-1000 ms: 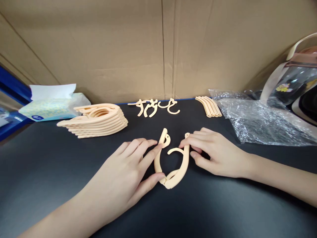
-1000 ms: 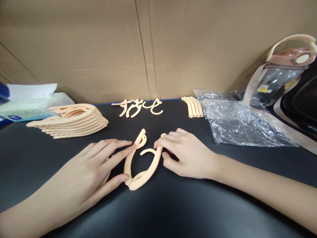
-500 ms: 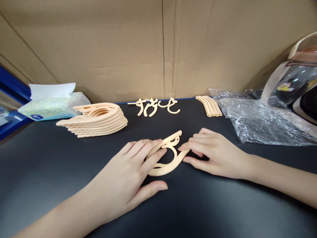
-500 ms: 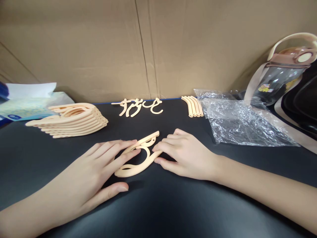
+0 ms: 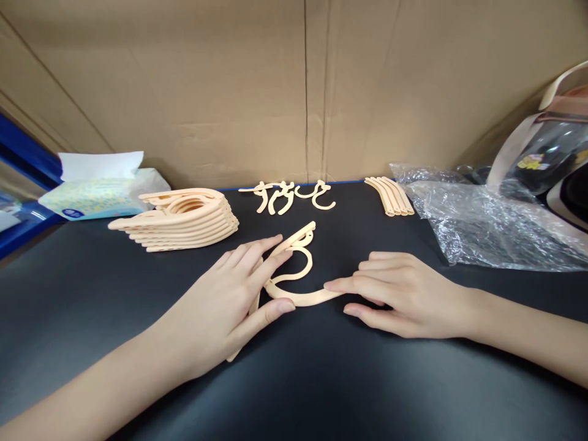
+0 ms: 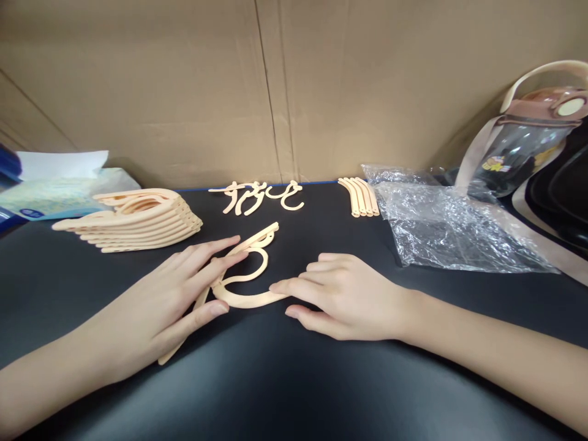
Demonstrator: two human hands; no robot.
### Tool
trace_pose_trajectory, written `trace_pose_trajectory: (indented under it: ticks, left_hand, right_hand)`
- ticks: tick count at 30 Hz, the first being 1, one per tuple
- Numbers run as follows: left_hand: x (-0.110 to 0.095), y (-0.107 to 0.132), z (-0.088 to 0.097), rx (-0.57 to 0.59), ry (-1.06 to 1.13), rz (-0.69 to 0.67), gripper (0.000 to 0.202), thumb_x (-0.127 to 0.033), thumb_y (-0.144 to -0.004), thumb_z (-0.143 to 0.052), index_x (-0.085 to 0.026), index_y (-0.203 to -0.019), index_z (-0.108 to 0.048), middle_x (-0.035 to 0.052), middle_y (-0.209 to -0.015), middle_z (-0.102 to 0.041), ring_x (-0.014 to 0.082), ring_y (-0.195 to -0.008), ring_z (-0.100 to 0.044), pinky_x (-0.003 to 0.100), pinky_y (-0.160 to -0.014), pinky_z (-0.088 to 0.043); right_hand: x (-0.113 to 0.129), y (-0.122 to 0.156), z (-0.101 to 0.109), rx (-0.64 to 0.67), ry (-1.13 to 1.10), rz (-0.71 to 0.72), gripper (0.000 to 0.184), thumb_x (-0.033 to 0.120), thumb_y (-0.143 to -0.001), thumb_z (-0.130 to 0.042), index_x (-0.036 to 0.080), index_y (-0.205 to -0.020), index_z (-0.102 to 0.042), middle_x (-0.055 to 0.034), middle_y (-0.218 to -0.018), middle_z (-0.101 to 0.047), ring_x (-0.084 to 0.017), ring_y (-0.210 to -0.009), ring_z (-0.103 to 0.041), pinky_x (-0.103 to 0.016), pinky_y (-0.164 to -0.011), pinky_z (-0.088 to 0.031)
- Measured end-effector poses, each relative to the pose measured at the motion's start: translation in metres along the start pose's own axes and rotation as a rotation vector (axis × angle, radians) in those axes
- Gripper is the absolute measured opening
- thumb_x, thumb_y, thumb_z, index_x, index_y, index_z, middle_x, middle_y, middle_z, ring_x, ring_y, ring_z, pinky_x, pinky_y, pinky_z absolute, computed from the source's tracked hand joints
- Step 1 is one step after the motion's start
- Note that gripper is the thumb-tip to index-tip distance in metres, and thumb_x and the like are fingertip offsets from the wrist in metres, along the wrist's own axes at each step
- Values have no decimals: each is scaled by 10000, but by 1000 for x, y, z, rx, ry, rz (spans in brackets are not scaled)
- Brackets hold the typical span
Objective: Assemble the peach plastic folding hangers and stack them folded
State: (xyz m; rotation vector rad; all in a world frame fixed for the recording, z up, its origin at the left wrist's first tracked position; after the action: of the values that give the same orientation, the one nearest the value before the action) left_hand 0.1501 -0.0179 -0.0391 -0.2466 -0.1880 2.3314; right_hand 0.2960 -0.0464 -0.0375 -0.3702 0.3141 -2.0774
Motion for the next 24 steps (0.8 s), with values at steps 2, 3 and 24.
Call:
trace_pose_trajectory:
  ticks: [2,3,24]
  left_hand:
    - [4,1,2,-17,-24,12,459,-331,-1019,-319,-204,-1449,-416,103,-1503,-419,281,-1334,-439,461,-1069,-395]
    - [5,1,4,-30,-50,10,450,-260,-1000,-310,-197,-1429,-433,100,-1489,-438,276,-1316,-463,456,-1053,-414]
    - [13,14,17,140,-446,45,395,-2,-719,-290,-210,-812,-613,75,-812,-682,273,-686,-689,319,-471,-443]
  right_hand:
    - [-1,0,0,4,-13,-3,247,255,-990,-497,156,-1177,-623,1,-775,-705,-134,-640,-584,-289,-649,-414]
    - [-2,0,0,3,-21,-5,243,255,-988,-503,158,-1174,-625,3,-776,-703,-135,-644,-580,-288,-650,-413]
    - [-7,1,9,-124,-51,-36,225,210,-977,-511,122,-1164,-601,28,-644,-612,-117,-563,-520,-249,-603,-405]
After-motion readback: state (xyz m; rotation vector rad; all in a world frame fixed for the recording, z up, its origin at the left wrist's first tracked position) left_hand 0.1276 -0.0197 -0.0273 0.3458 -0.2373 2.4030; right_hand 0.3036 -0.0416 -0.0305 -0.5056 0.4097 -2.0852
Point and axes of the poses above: each hand's wrist, its own y-axis away from the middle knuckle, its own z-axis out of the back of the hand, x = y × z, the point moved 9 cm from there along -y, towards the middle knuckle
